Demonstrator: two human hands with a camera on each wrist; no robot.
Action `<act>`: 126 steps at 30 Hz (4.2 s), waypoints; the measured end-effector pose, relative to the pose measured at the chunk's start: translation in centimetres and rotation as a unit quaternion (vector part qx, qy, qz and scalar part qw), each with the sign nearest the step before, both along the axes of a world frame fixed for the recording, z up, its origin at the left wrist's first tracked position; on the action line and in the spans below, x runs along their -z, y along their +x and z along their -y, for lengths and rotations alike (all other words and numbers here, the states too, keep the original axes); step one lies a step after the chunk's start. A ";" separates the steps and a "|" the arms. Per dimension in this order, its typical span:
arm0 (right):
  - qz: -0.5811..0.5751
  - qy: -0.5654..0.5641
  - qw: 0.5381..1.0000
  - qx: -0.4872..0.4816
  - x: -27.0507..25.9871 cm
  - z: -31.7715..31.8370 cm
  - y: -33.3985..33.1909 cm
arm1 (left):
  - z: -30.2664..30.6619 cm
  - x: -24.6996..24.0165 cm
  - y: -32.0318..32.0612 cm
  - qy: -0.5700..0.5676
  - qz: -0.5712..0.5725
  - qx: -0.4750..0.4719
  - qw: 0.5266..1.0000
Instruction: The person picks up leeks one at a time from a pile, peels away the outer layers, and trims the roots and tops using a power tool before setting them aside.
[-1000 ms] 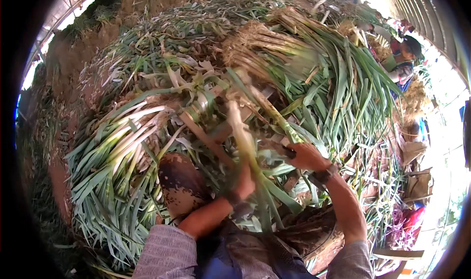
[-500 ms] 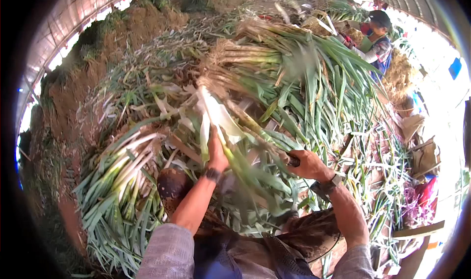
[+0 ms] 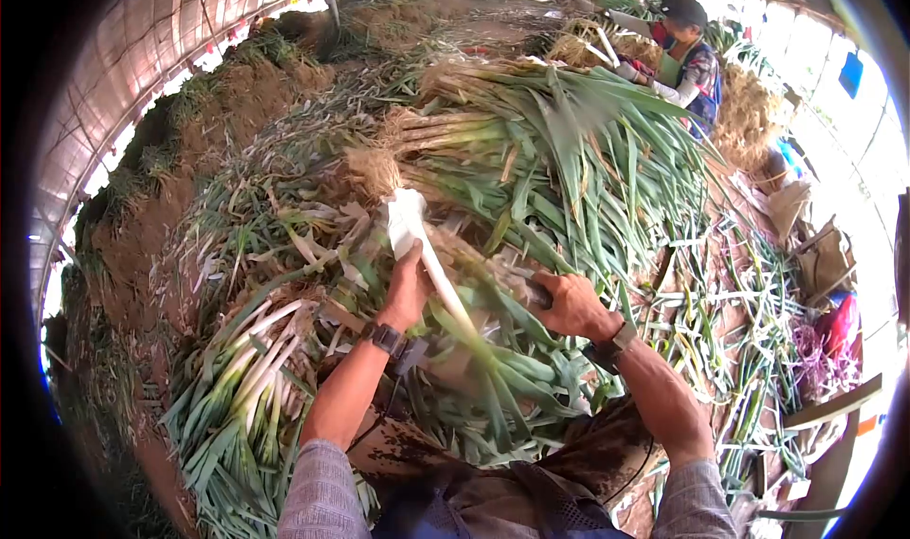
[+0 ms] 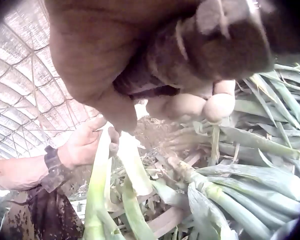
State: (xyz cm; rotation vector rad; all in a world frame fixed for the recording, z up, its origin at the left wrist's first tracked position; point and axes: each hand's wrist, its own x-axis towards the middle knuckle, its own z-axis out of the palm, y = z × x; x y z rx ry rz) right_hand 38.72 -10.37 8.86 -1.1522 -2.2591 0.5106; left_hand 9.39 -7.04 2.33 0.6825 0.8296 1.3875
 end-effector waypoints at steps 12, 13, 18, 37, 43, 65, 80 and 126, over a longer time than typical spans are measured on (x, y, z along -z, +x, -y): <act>0.007 -0.060 0.997 -0.039 1.7 -0.8 -0.4 | -3.5 1.1 -3.4 -0.059 -0.099 -0.021 0.993; -0.007 -0.053 0.998 -0.040 1.7 -0.8 -0.5 | -4.0 1.8 -3.6 -0.021 -0.164 -0.012 0.986; 0.015 -0.062 0.998 -0.007 2.8 -1.9 -0.2 | -3.8 0.6 -3.2 0.039 -0.298 0.038 0.953; -0.127 -0.335 0.933 -0.031 4.0 -0.1 -3.9 | -0.9 -1.5 0.6 0.178 -0.372 0.081 0.908; -0.115 -0.371 0.918 -0.086 7.4 0.1 -5.0 | -2.3 0.0 -0.1 0.070 -0.350 -0.046 0.933; 0.009 -0.097 0.995 -0.036 7.0 1.0 -5.4 | -1.4 5.4 -0.7 -0.060 0.128 -0.070 0.987; 0.093 0.042 0.995 -0.014 3.4 1.7 -1.1 | 3.0 1.3 3.8 -0.043 0.145 -0.134 0.979; 0.251 -0.133 0.957 0.055 7.2 -2.6 5.4 | -3.7 7.1 1.4 -0.095 -0.258 0.145 0.950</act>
